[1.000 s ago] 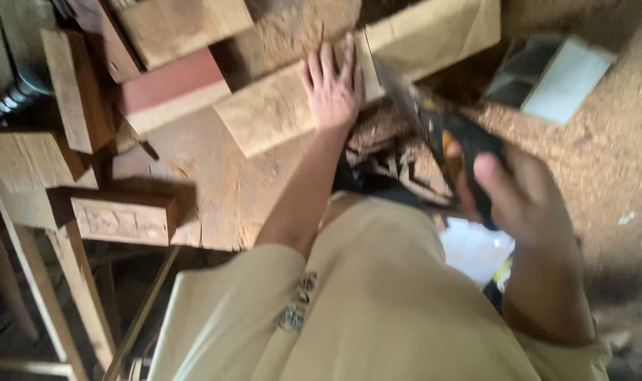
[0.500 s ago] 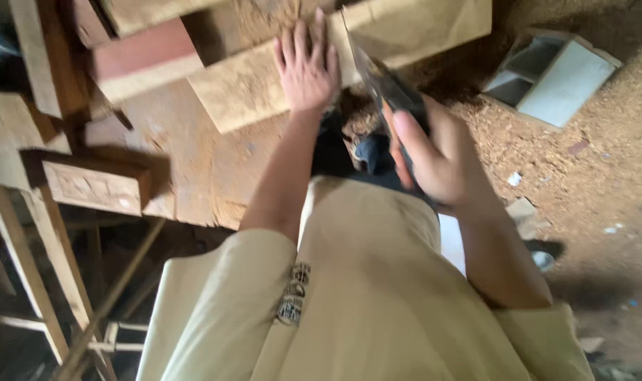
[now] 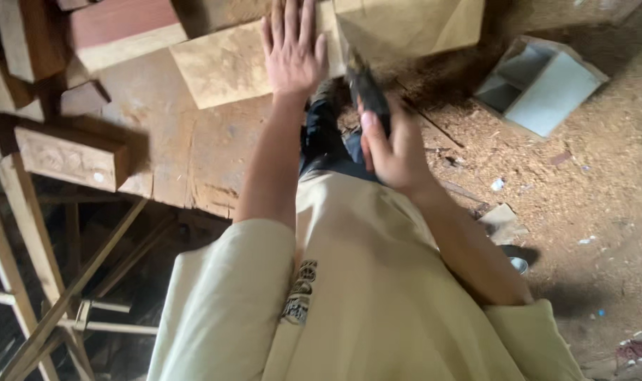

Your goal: The person uses a hand saw to cut a rectangular wooden plank on a workbench. They hold the plank steady with one hand while sawing with the other, then reposition the plank to continue cutting along a different line.

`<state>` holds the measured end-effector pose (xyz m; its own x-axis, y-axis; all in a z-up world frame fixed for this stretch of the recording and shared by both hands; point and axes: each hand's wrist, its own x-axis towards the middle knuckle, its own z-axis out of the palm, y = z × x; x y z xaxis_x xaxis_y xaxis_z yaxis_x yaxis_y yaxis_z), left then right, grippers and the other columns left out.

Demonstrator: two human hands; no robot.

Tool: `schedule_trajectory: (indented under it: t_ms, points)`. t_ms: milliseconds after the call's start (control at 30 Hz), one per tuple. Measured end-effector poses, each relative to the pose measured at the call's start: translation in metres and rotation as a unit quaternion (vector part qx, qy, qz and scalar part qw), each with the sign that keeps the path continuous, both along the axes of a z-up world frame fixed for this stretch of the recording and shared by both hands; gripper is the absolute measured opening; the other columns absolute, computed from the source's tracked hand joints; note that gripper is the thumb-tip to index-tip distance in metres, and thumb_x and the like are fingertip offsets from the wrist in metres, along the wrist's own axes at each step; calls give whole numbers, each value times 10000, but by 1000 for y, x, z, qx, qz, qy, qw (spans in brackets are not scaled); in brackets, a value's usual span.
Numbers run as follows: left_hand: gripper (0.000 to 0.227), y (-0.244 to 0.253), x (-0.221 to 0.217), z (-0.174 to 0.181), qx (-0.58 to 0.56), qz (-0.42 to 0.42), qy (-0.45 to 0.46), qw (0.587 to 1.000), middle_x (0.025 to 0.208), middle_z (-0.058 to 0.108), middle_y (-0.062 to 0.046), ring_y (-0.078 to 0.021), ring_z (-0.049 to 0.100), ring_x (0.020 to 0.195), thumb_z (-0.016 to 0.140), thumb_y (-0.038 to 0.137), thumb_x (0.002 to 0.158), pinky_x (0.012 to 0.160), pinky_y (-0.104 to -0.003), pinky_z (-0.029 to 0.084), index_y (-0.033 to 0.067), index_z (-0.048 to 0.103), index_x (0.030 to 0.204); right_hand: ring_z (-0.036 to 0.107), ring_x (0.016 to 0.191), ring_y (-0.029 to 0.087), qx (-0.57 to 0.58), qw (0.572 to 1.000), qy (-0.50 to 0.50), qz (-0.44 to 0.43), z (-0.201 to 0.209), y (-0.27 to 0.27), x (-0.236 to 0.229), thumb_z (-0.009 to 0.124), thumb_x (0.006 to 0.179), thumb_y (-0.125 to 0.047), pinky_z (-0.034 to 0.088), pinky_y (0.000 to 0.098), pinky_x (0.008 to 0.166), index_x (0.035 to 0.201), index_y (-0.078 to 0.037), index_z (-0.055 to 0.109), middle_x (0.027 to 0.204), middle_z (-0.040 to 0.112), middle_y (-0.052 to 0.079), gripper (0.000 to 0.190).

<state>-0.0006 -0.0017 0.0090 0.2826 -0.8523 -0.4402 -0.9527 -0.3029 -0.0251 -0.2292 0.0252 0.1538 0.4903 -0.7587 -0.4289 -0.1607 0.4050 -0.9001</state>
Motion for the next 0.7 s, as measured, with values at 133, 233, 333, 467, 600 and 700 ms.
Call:
schedule_trajectory:
  t_ms: [133, 233, 333, 467, 600, 700]
  points:
    - [617, 0, 7, -1, -40, -27, 5, 999, 1749, 121, -25, -255, 107, 1619, 301, 510, 1122, 1318, -513, 86, 284, 150, 1676, 504, 525, 84, 66, 997, -26, -33, -6, 10, -1, 488, 1103, -237, 430, 259, 481, 1208, -49, 552, 700, 538, -13, 225]
    - [613, 11, 6, -6, -48, -25, 2, 999, 1743, 138, -6, -259, 127, 1615, 313, 527, 1115, 1317, -509, 97, 311, 166, 1670, 529, 553, 98, 28, 997, -62, -28, -20, 8, 4, 480, 1127, -250, 451, 271, 467, 1176, -34, 534, 764, 530, 2, 228]
    - [609, 2, 8, -14, -75, -33, -3, 997, 1730, 163, -8, -274, 154, 1601, 331, 539, 1109, 1302, -513, 115, 319, 193, 1659, 517, 496, 98, 46, 996, -65, -31, -36, -17, 20, 480, 1138, -259, 431, 277, 461, 1113, -20, 523, 689, 530, 16, 244]
    - [612, 10, 9, -16, -98, -37, -4, 994, 1718, 203, -21, -279, 193, 1586, 373, 517, 1096, 1286, -520, 135, 310, 229, 1653, 505, 532, 90, 60, 994, -69, -54, -28, -21, 36, 496, 1132, -256, 424, 274, 460, 1152, -11, 541, 716, 519, 15, 251]
    - [602, 7, 9, -16, -111, -26, 12, 993, 1723, 213, -8, -270, 196, 1592, 387, 518, 1108, 1300, -521, 134, 320, 227, 1654, 519, 534, 83, 37, 999, -30, -21, 5, -5, 12, 488, 1112, -252, 432, 264, 483, 1211, -16, 542, 700, 540, 9, 262]
    - [603, 12, 13, -13, -88, -11, 9, 996, 1724, 211, -5, -271, 186, 1597, 389, 520, 1111, 1304, -522, 132, 323, 219, 1655, 546, 517, 83, 111, 993, -32, -12, 36, 18, -22, 477, 1079, -250, 454, 268, 474, 1237, -27, 528, 689, 561, -3, 277]
